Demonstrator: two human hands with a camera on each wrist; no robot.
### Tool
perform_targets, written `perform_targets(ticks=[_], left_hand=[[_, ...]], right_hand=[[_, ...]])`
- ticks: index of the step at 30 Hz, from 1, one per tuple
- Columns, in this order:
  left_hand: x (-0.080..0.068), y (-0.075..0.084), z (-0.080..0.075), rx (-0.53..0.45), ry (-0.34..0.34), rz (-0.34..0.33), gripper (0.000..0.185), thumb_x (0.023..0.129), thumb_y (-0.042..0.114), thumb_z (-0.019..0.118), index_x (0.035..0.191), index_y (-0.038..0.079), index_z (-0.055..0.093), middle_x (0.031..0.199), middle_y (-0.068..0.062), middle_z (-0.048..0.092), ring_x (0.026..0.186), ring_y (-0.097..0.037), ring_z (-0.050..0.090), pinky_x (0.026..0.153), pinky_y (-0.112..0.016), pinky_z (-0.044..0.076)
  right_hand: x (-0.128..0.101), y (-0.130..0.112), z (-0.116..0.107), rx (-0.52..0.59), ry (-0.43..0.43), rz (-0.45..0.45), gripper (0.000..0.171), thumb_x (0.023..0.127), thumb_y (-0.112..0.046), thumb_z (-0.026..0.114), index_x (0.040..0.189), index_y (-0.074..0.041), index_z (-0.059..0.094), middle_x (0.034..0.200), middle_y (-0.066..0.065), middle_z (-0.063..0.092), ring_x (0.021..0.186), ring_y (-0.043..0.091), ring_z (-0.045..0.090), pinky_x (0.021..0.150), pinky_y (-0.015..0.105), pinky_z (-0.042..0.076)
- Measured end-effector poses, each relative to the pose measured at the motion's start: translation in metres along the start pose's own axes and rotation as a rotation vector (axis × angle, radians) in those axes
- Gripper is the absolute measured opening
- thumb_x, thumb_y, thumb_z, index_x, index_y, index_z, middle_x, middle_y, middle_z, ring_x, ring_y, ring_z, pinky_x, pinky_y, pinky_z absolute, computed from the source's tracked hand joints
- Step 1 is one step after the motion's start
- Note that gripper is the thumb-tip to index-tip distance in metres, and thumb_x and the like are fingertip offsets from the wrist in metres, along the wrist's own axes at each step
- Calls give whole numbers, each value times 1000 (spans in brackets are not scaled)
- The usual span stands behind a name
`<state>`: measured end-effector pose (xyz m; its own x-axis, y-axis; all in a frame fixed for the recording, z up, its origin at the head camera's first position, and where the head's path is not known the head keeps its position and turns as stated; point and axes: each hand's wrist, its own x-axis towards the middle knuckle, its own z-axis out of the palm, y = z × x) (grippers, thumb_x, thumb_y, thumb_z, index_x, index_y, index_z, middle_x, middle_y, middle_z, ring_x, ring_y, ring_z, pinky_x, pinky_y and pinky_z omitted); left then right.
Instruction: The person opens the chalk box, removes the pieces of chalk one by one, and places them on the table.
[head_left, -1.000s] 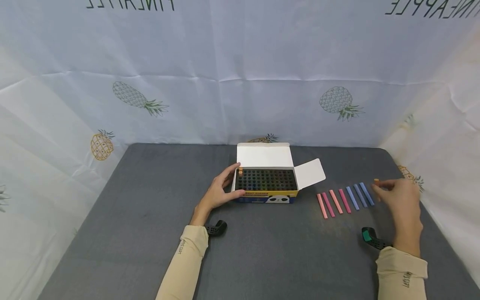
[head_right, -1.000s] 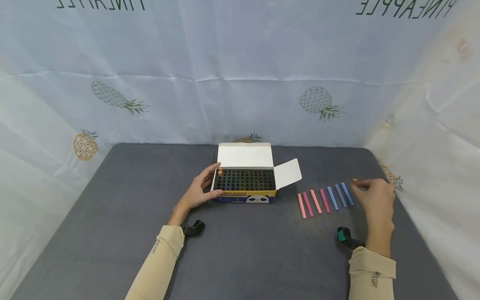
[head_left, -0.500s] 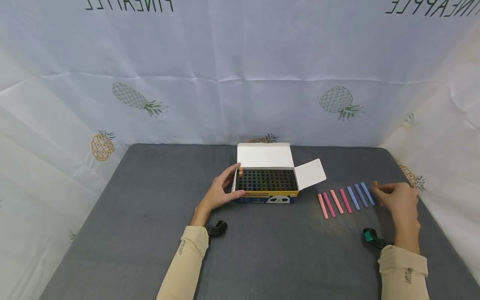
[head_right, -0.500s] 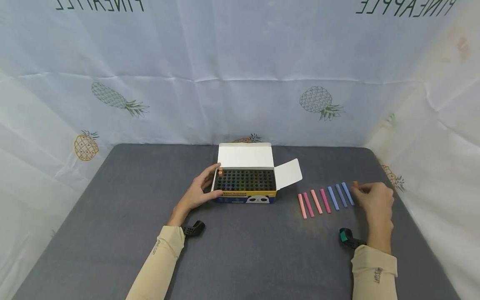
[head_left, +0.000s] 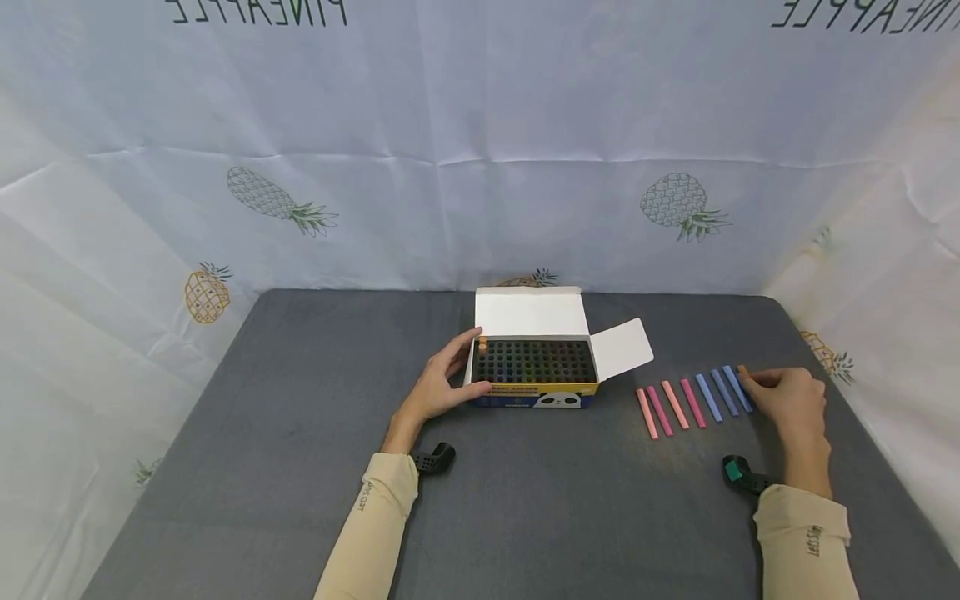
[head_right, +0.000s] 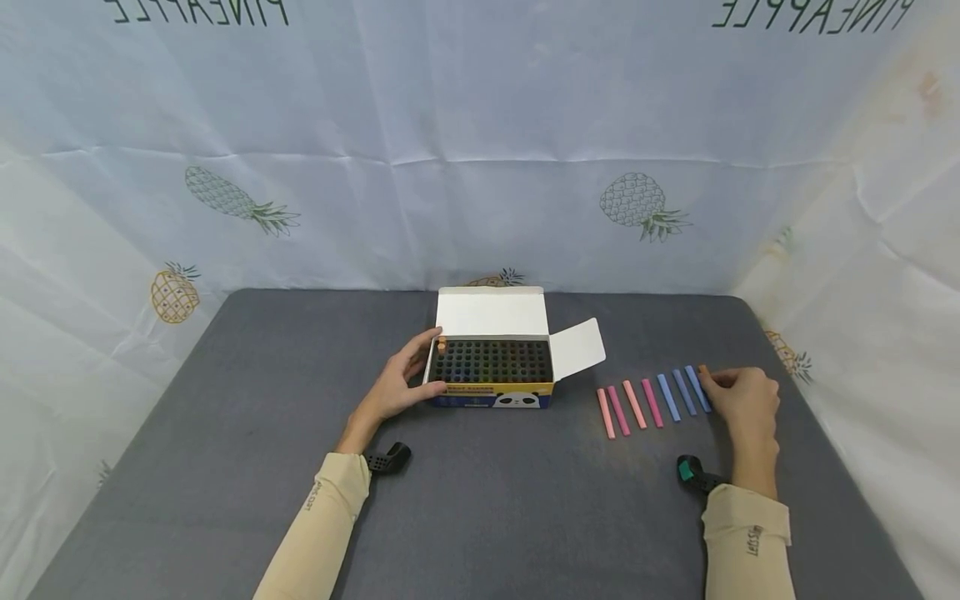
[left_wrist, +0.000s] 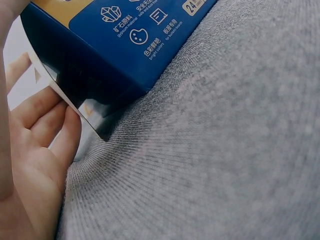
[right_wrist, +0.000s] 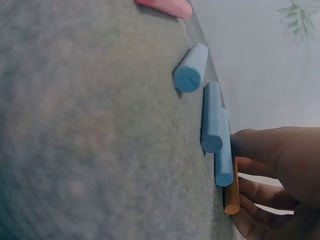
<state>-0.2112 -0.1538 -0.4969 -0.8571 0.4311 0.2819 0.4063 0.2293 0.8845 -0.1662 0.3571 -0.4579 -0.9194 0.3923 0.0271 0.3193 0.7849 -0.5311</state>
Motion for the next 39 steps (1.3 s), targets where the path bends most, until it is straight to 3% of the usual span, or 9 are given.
perform_targets(ticks=[8, 12, 14, 17, 19, 21, 23, 25, 39], left_hand=[[-1, 1, 0, -3, 2, -1, 87, 88, 58, 75, 160, 29, 35, 165, -9, 36, 151, -35, 39, 119, -58, 39], [-1, 0, 0, 1, 0, -6, 87, 88, 57, 75, 160, 29, 35, 166, -9, 36, 151, -35, 38, 119, -58, 39], [-1, 0, 0, 4, 1, -7, 86, 88, 55, 75, 160, 29, 35, 165, -9, 36, 151, -35, 39, 119, -58, 39], [-1, -1, 0, 6, 2, -7, 85, 89, 53, 76, 160, 30, 35, 165, -8, 36, 151, -34, 39, 119, -57, 40], [-1, -2, 0, 5, 4, -7, 85, 89, 53, 76, 160, 30, 35, 165, -8, 36, 151, -34, 39, 119, -57, 40], [0, -2, 1, -2, 4, -1, 85, 89, 52, 76, 160, 30, 35, 165, -8, 36, 151, -34, 39, 119, -57, 40], [0, -2, 1, -9, 4, 7, 85, 89, 52, 76, 160, 29, 35, 165, -9, 36, 151, -34, 39, 119, -57, 40], [0, -2, 1, -14, 4, 11, 85, 89, 52, 76, 160, 28, 34, 166, -9, 36, 151, -34, 39, 120, -57, 39], [0, -1, 0, -7, 2, -7, 86, 89, 53, 76, 160, 30, 34, 166, -7, 35, 152, -33, 37, 121, -56, 38]], right_hand=[[-1, 2, 2, 15, 18, 3, 51, 99, -39, 63, 113, 9, 74, 120, 35, 67, 107, 54, 61, 80, 64, 48], [-3, 2, 1, 45, 2, 45, 57, 100, -44, 61, 122, 8, 70, 125, 34, 65, 121, 57, 50, 92, 71, 42], [-4, 1, 0, 87, 7, 70, 60, 99, -45, 61, 127, 8, 67, 117, 32, 70, 130, 59, 42, 101, 74, 36], [-6, 1, -1, 175, 50, 74, 60, 98, -42, 64, 132, 8, 64, 73, 1, 75, 134, 55, 40, 112, 73, 29], [-7, -1, -2, 206, 105, 65, 56, 97, -39, 66, 131, 6, 65, 60, -29, 56, 119, 35, 56, 108, 56, 41], [-8, -3, -3, 224, 151, 58, 53, 97, -37, 68, 130, 4, 67, 61, -45, 36, 92, 8, 62, 94, 32, 50], [-10, -6, -4, 230, 187, 59, 51, 96, -37, 68, 129, 2, 69, 62, -47, 34, 73, -14, 47, 70, 15, 45], [-11, -10, -7, 243, 201, 63, 52, 96, -39, 69, 129, 1, 70, 64, -49, 35, 67, -23, 39, 60, 6, 36], [-20, -48, -23, 439, 220, 59, 45, 92, -35, 75, 125, -5, 74, 65, -44, 54, 68, -19, 52, 63, 2, 40]])
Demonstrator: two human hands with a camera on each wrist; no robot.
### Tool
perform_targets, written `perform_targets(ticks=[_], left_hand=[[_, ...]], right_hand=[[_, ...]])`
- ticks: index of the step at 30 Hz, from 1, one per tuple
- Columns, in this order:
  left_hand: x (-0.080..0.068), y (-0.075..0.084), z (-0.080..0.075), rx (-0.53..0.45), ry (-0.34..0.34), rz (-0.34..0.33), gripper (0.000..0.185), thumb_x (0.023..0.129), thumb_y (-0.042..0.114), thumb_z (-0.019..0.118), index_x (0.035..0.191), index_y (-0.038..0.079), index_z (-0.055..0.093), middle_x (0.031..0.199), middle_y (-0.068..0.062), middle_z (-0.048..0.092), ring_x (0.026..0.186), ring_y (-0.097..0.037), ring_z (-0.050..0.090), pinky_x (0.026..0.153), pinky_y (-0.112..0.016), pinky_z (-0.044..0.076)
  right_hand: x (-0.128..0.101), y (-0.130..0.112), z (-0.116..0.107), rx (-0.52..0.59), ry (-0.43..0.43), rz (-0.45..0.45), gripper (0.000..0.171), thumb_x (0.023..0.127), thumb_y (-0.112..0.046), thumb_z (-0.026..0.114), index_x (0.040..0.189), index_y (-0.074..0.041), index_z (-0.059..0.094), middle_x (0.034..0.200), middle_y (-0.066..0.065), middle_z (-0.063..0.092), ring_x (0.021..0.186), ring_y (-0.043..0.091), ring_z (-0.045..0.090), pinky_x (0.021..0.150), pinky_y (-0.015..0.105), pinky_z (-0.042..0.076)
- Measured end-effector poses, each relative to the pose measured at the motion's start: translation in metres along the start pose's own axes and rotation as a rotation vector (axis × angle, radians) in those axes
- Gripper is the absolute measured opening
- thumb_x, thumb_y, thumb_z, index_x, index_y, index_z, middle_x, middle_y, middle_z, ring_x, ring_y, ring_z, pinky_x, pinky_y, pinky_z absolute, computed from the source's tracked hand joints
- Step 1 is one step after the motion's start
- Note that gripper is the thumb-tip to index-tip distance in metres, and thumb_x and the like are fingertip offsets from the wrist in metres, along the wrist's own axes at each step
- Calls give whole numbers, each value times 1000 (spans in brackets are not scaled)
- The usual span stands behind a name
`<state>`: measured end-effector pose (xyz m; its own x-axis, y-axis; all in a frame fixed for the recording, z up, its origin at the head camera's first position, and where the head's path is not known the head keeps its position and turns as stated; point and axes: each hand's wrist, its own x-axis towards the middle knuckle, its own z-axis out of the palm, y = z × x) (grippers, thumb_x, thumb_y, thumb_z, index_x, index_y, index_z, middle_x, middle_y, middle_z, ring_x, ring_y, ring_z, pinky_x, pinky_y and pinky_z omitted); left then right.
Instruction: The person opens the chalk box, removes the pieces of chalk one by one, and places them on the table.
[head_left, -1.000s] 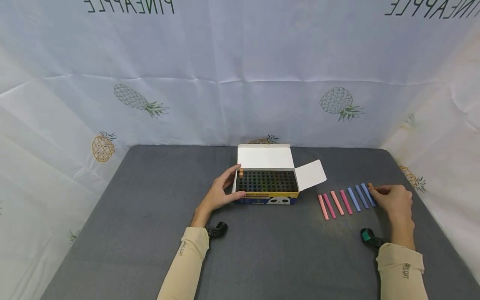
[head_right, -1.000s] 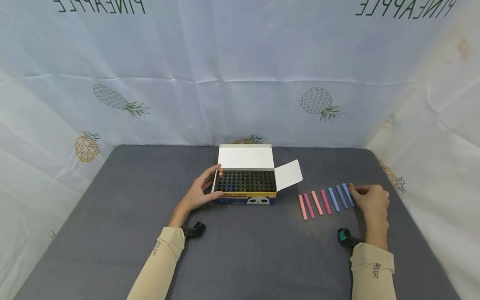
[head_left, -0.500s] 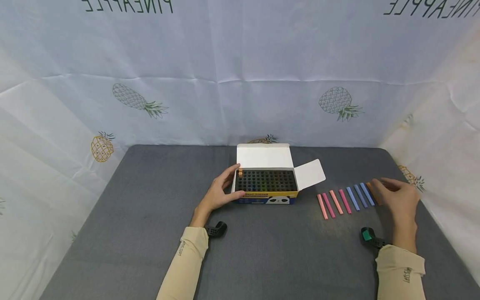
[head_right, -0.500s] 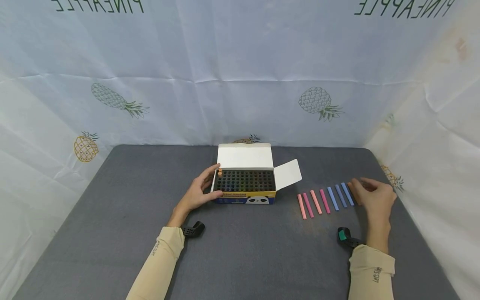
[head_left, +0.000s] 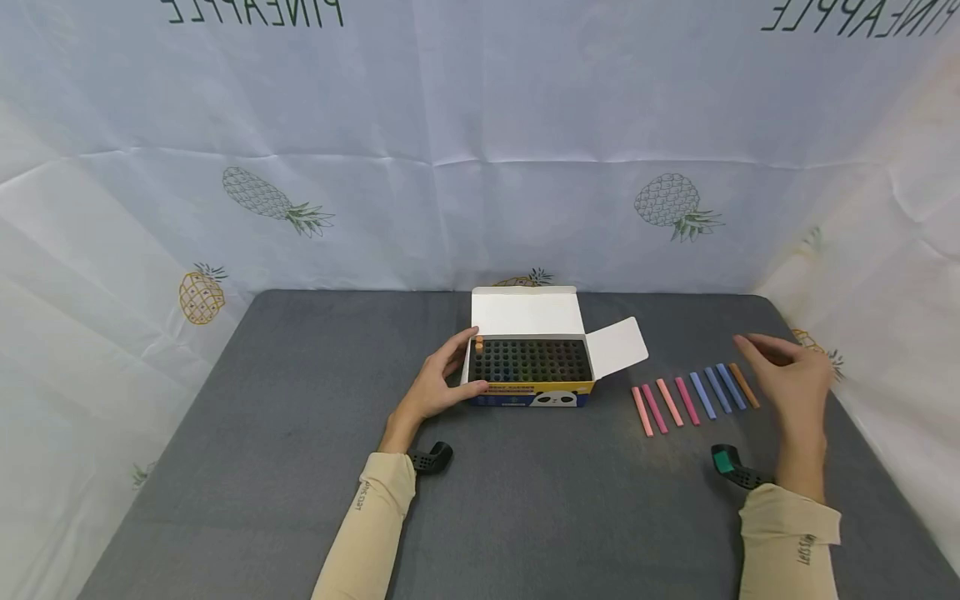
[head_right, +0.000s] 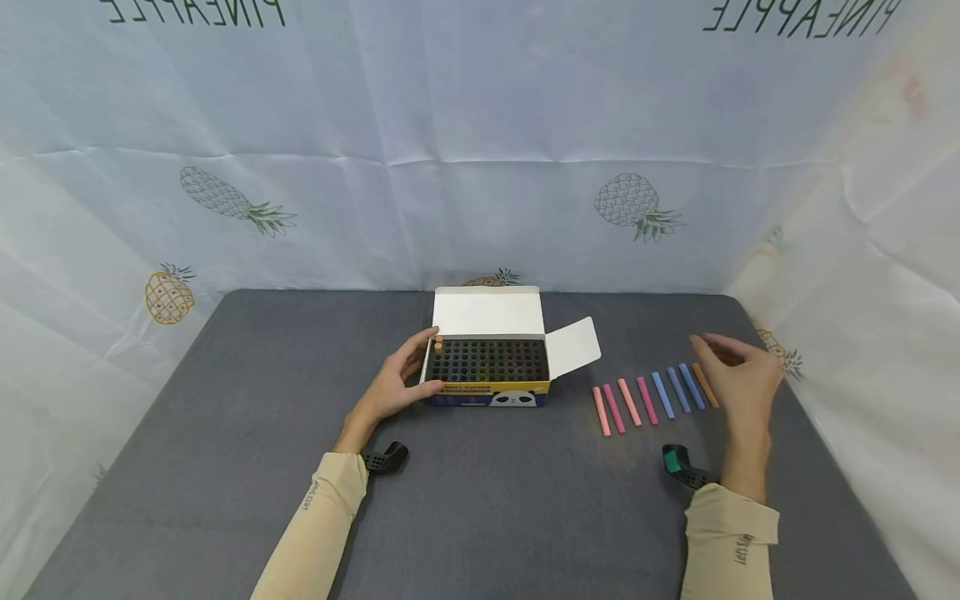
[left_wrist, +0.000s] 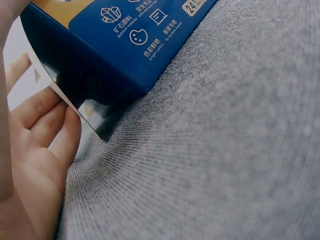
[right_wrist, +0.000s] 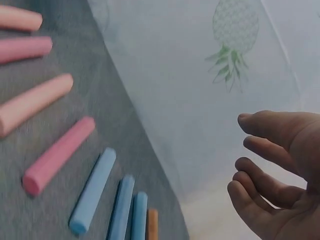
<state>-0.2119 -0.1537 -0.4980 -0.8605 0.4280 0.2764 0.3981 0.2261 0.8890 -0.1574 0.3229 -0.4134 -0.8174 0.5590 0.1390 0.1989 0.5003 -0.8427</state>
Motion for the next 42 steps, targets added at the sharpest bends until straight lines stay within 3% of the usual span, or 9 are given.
perform_targets(ticks=[7, 11, 14, 21, 30, 42], left_hand=[[0, 5, -1, -8, -1, -9, 82, 91, 30, 78, 160, 27, 35, 165, -9, 36, 151, -34, 38, 121, -57, 38], [0, 4, -1, -10, -2, -2, 83, 91, 35, 78, 160, 26, 34, 165, -10, 36, 152, -34, 38, 121, -57, 38], [0, -1, -1, -5, 1, 8, 85, 89, 48, 77, 160, 28, 34, 165, -9, 36, 151, -34, 39, 120, -57, 39], [0, 1, 0, -11, 1, 9, 85, 89, 51, 76, 160, 29, 34, 164, -9, 37, 151, -34, 40, 120, -56, 39], [-1, 1, 0, -14, -3, 11, 83, 90, 46, 77, 160, 30, 34, 166, -8, 35, 152, -34, 38, 121, -57, 38], [-1, -1, 0, -14, 0, 4, 85, 89, 52, 76, 160, 31, 34, 166, -8, 36, 151, -34, 39, 120, -57, 39]], right_hand=[[-7, -17, 10, 28, -23, -73, 45, 93, -34, 75, 126, -4, 73, 72, -44, 56, 74, -17, 55, 67, 2, 42], [-13, -29, 19, 69, -52, -136, 43, 92, -32, 76, 124, -2, 74, 80, -41, 60, 77, -15, 59, 68, 2, 45], [-17, -40, 27, 102, -89, -178, 43, 92, -31, 77, 123, -1, 74, 83, -38, 62, 79, -13, 61, 68, 4, 47], [-23, -55, 43, 135, -142, -269, 40, 92, -25, 77, 121, 2, 74, 84, -37, 64, 81, -12, 63, 71, 4, 49], [-30, -64, 57, 144, -202, -300, 41, 93, -26, 77, 123, 1, 73, 86, -39, 62, 83, -14, 62, 73, 4, 49], [-39, -86, 76, 165, -262, -373, 36, 93, -23, 77, 121, 0, 75, 89, -37, 62, 84, -15, 63, 74, 3, 50]])
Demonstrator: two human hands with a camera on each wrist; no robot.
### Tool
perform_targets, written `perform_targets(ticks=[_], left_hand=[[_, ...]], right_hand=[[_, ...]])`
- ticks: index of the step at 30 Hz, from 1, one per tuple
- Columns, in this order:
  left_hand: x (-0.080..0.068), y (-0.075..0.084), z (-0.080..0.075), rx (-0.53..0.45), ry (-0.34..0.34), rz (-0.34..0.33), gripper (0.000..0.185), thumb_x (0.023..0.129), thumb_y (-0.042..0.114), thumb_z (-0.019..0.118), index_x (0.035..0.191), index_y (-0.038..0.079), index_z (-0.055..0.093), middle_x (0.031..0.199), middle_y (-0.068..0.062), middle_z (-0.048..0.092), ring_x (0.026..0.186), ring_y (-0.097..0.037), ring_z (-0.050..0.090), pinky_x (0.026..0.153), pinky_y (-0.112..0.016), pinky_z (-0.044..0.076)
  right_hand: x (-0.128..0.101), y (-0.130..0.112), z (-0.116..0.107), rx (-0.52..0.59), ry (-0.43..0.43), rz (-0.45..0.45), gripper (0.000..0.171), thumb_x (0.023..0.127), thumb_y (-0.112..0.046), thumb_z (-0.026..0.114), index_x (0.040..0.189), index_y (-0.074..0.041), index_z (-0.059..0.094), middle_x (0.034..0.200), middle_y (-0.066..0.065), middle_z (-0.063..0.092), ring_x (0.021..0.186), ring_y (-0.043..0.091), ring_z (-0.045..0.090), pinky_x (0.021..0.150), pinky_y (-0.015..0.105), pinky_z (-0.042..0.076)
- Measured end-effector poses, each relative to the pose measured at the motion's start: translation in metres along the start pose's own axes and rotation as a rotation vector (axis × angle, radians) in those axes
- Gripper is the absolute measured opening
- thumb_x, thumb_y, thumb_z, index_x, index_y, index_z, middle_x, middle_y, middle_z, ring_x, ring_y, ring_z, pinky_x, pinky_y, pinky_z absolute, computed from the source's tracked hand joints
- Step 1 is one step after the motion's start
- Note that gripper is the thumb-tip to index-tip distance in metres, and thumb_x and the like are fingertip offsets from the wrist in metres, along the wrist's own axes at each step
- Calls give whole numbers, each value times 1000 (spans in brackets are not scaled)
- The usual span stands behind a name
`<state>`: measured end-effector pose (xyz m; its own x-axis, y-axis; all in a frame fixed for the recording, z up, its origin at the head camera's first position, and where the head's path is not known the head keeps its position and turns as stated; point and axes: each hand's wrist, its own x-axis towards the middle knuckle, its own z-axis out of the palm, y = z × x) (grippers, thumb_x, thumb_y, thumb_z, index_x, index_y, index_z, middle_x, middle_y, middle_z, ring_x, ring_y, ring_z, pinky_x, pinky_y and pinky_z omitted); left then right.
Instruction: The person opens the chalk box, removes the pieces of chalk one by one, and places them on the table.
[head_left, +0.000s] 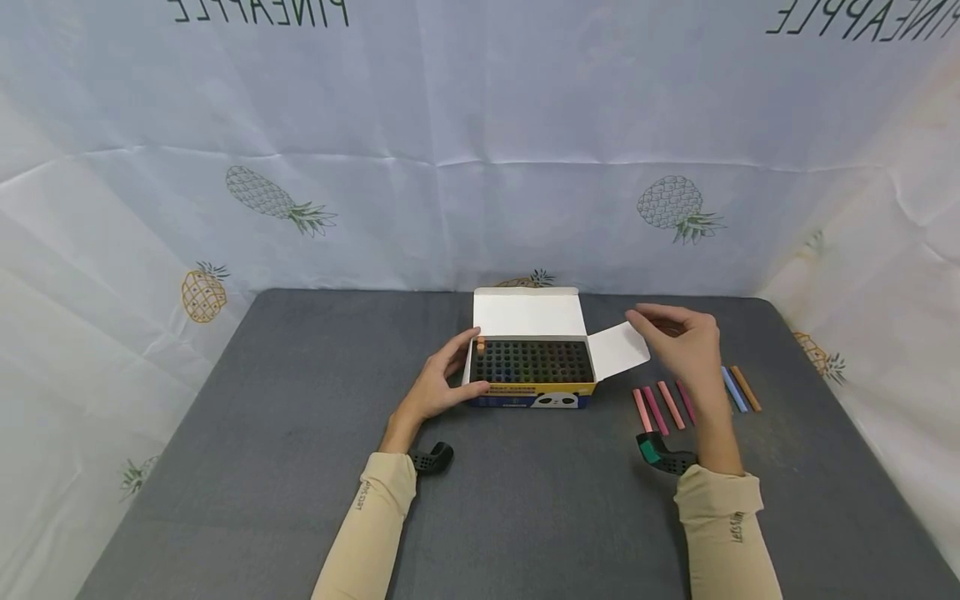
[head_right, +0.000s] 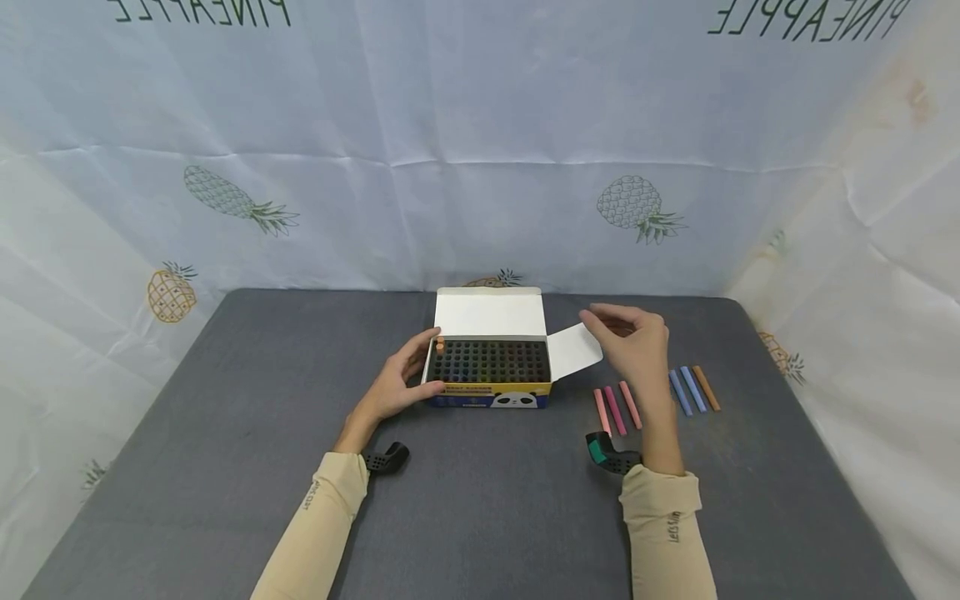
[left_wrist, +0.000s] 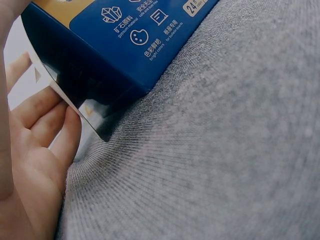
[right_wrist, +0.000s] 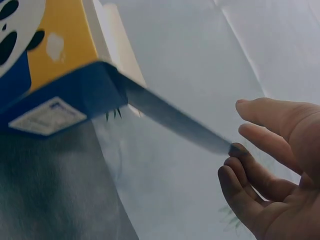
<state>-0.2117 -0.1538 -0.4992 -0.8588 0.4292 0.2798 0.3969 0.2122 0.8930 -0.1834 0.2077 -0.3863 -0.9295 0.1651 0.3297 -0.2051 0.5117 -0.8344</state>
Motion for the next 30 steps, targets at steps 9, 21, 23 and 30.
perform_targets(ticks=[9, 21, 23, 30], left_hand=[[-1, 2, 0, -6, 4, -5, 82, 90, 36, 79, 159, 31, 36, 164, -7, 38, 150, -32, 41, 120, -57, 39], [1, 6, 1, 6, -8, -40, 86, 89, 8, 75, 162, 16, 31, 167, -15, 31, 152, -38, 36, 122, -58, 36], [1, 11, 0, 4, -11, -46, 85, 89, 7, 75, 162, 12, 31, 166, -18, 32, 151, -40, 36, 121, -59, 36], [-1, 12, 1, -16, 1, -2, 83, 92, 26, 77, 161, 18, 33, 165, -15, 35, 150, -38, 39, 120, -59, 37]], right_hand=[[-2, -15, 13, -9, 21, -9, 34, 92, -25, 78, 119, -4, 77, 96, -19, 68, 82, -14, 63, 74, 4, 51], [-2, -25, 17, 46, 45, -73, 28, 91, -19, 80, 114, -4, 79, 94, -28, 64, 83, -13, 64, 75, 5, 52], [-2, -27, 18, 56, 36, -76, 28, 91, -20, 79, 115, -4, 78, 94, -27, 64, 84, -12, 64, 77, 6, 52], [-2, -30, 30, 58, -18, -106, 28, 92, -18, 78, 114, -1, 78, 100, -2, 72, 85, -12, 64, 79, 8, 53]])
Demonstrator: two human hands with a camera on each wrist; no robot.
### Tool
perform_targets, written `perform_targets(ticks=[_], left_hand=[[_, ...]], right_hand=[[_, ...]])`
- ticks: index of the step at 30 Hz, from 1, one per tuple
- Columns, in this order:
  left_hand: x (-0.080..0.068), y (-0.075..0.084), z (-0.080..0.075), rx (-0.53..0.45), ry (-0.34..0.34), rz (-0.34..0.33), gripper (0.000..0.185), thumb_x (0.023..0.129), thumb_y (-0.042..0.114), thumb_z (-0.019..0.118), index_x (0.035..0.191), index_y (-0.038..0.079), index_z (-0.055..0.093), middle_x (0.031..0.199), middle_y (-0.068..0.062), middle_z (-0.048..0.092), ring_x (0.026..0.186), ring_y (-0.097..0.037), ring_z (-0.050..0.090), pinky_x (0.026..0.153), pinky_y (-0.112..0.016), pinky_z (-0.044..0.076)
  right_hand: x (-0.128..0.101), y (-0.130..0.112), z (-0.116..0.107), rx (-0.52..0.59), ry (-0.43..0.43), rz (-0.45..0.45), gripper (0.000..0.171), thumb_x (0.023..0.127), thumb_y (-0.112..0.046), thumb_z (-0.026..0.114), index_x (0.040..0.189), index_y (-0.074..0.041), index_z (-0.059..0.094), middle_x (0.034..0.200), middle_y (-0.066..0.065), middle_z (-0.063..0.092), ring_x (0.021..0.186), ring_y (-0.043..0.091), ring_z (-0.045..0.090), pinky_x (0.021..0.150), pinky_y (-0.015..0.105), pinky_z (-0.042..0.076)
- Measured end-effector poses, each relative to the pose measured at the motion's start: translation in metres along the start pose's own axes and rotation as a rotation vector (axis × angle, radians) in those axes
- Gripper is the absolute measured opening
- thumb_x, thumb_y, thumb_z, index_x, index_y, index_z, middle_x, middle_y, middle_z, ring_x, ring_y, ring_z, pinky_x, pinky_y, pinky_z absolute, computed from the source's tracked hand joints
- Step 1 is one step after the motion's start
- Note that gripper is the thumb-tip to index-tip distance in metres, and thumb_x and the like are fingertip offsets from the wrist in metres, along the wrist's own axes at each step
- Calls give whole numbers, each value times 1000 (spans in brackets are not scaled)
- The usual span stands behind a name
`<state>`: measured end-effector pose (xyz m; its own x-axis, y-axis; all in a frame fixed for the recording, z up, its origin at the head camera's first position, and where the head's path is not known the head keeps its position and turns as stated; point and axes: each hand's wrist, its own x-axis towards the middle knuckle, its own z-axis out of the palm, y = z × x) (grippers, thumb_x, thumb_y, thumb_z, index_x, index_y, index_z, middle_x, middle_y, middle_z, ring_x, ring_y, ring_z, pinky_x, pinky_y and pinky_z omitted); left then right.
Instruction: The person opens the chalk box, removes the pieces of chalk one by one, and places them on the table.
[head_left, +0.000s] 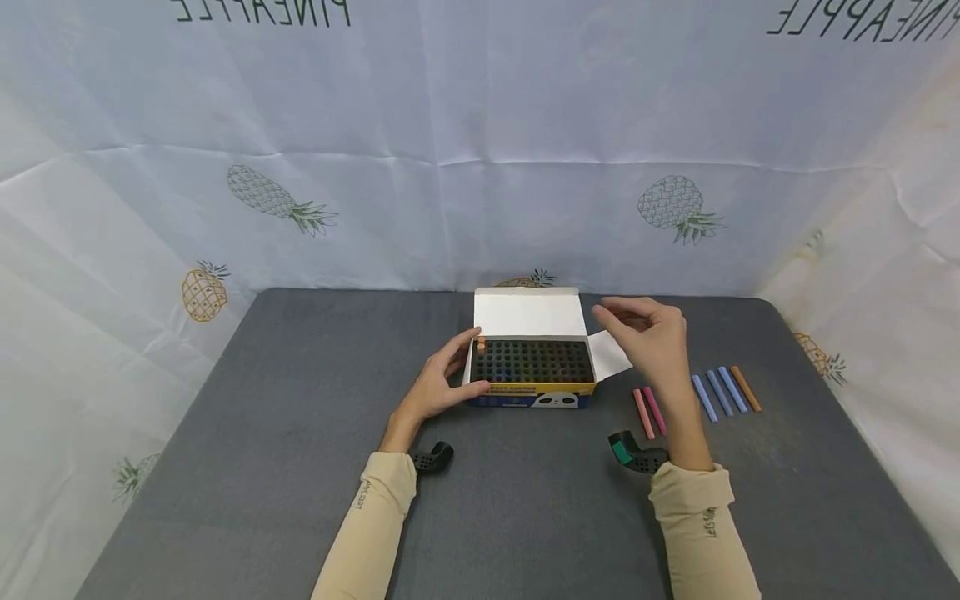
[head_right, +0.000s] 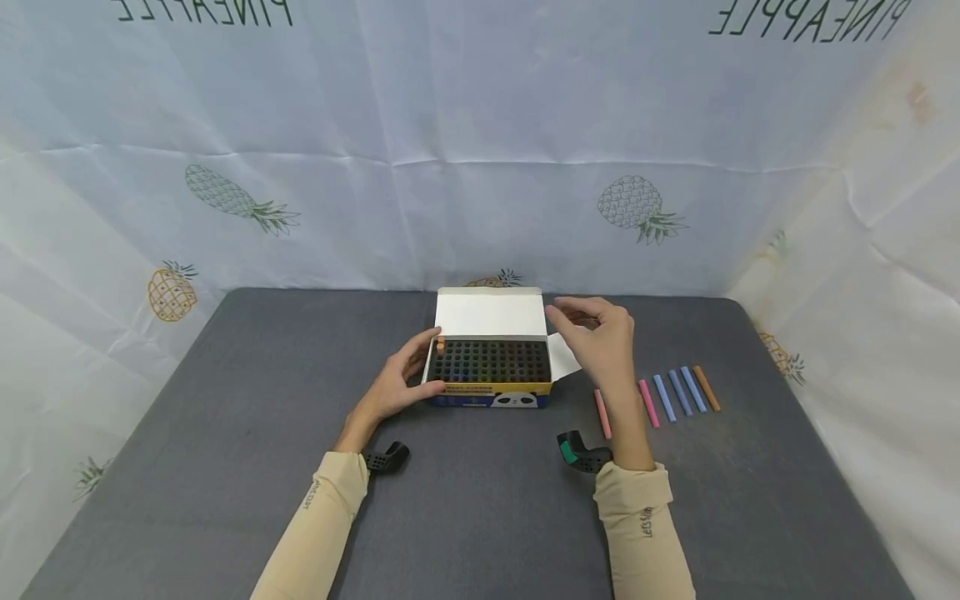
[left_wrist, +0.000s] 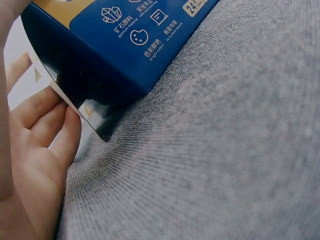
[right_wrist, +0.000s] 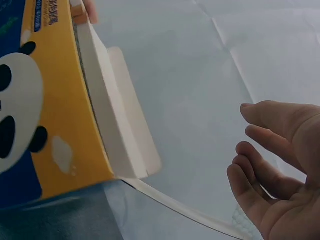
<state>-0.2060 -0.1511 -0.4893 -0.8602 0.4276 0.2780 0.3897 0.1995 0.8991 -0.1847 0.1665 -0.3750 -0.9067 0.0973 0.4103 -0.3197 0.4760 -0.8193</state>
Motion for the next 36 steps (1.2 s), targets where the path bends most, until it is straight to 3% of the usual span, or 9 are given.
perform_targets(ticks=[5, 9, 15, 20, 24, 29, 36], left_hand=[[2, -9, -1, 6, -2, -9, 82, 91, 32, 78, 160, 28, 35, 165, -8, 36, 152, -33, 38, 122, -57, 37], [2, -10, -2, 11, 1, 12, 86, 89, 52, 77, 160, 29, 35, 165, -8, 37, 151, -33, 39, 121, -56, 38], [2, -9, -2, 17, 4, 12, 87, 88, 56, 76, 160, 29, 35, 164, -9, 37, 150, -34, 40, 120, -57, 39], [2, -9, -3, 17, 5, 8, 86, 88, 54, 77, 160, 29, 35, 164, -8, 38, 150, -34, 41, 120, -57, 39], [1, -8, -3, 15, 1, 6, 88, 87, 55, 76, 160, 29, 35, 164, -8, 37, 150, -34, 40, 120, -57, 39], [1, -7, -2, 14, 0, 3, 88, 88, 55, 76, 160, 28, 34, 164, -8, 37, 150, -34, 40, 121, -57, 38], [1, -9, -1, 14, 0, -6, 88, 87, 55, 76, 160, 29, 34, 164, -8, 38, 150, -33, 41, 121, -57, 38]], right_hand=[[1, 1, 12, -4, -36, -26, 26, 93, -14, 76, 114, 1, 77, 107, 23, 74, 83, -14, 61, 79, 7, 52], [2, 1, 20, 12, -56, -24, 27, 92, -15, 77, 114, 1, 77, 106, 24, 75, 81, -13, 60, 80, 6, 51], [2, 2, 35, -11, -90, -16, 28, 92, -17, 79, 114, -1, 78, 107, 21, 76, 80, -12, 61, 80, 7, 51], [1, 1, 46, 9, -132, -30, 27, 92, -13, 77, 114, 3, 77, 105, 23, 75, 87, 12, 71, 81, 10, 53], [0, 2, 55, 9, -152, -48, 26, 92, -13, 77, 113, 3, 77, 103, 23, 75, 92, 33, 73, 84, 23, 60], [-2, 1, 65, 12, -174, -69, 27, 90, -12, 79, 113, 2, 77, 103, 23, 76, 92, 38, 73, 88, 47, 62], [-5, 1, 77, 25, -204, -94, 27, 91, -12, 78, 113, 4, 77, 104, 23, 75, 90, 37, 75, 83, 50, 63]])
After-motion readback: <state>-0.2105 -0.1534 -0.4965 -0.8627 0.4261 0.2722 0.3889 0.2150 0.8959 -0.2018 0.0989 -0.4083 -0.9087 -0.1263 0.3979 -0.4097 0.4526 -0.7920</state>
